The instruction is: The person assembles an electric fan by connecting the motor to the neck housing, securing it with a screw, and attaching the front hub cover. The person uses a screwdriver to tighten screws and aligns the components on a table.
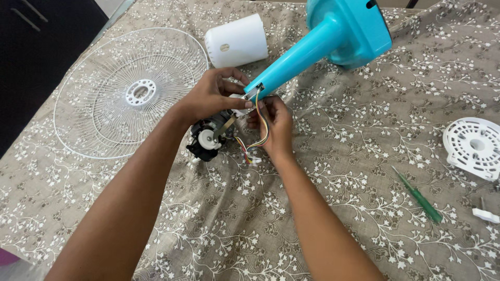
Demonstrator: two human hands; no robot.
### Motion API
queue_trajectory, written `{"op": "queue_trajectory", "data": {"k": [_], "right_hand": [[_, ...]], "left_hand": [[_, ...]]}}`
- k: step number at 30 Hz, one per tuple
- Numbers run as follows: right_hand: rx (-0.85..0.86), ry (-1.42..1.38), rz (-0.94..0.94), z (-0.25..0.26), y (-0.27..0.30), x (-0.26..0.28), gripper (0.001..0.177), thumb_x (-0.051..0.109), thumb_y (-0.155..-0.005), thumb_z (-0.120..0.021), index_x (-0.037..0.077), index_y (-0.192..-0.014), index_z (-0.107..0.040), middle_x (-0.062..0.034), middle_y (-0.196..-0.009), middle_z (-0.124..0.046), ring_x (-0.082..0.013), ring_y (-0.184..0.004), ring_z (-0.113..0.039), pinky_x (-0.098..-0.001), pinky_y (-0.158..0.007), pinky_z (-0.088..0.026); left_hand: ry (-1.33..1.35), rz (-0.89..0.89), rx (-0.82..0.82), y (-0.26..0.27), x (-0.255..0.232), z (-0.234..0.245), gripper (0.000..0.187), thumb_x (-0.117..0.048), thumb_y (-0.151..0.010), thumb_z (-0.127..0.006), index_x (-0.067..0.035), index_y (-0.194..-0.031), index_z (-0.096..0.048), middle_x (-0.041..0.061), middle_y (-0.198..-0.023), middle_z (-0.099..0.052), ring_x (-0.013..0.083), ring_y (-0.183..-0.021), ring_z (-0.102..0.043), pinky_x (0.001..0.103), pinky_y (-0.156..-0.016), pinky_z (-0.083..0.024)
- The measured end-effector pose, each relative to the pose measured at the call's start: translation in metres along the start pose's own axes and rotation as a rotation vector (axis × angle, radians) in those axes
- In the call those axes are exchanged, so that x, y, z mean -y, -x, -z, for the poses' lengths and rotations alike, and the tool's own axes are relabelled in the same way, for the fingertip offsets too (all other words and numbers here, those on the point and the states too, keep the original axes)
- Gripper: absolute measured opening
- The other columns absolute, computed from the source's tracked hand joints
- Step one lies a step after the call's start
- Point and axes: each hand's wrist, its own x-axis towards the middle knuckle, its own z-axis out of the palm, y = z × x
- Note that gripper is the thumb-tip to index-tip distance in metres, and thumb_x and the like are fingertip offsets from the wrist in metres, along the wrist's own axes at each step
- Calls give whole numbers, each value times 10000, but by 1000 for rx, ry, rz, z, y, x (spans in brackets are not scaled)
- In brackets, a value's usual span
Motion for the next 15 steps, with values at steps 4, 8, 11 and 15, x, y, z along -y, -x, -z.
{"op": "queue_trajectory", "data": {"k": [4,8,11,15], "right_hand": [[66,181,113,-2,7,12,271,288,-1076,-513,34,-1025,-588,-46,-737,-667,-117,-643,-704,-272,-571,-595],[38,329,185,2,9,23,270,255,-1072,-562,3,-1015,-640,-48,-756,-684,-113,-636,-708,-271,-558,-570],[-38,261,147,-3,10,23,253,230,-1040,-619,-18,-1011,-664,-63,-765,-702,-117,-630,-694,-274,-549,-562],[-66,244,216,-4,12,24,265,223,-1029,-643,-38,-1020,-688,-80,-787,-719,-125,-652,-693,-279,-548,-557]], "left_hand": [[-29,1,-10,1,-1,2,522,-84,-789,-855,26,-1232,-603,220,-1105,-778,232,-1018,-768,364,-910,-638],[-28,15,-10,2,-2,1,529,-84,-777,-853,23,-1227,-597,224,-1098,-778,245,-1008,-785,363,-915,-643],[-10,-6,2,0,-2,0,516,-76,-778,-850,32,-1213,-594,227,-1100,-777,250,-1021,-778,364,-910,-647],[2,-6,-6,1,-2,-2,507,-70,-781,-845,32,-1210,-595,223,-1097,-776,254,-1013,-775,364,-883,-653]]}}
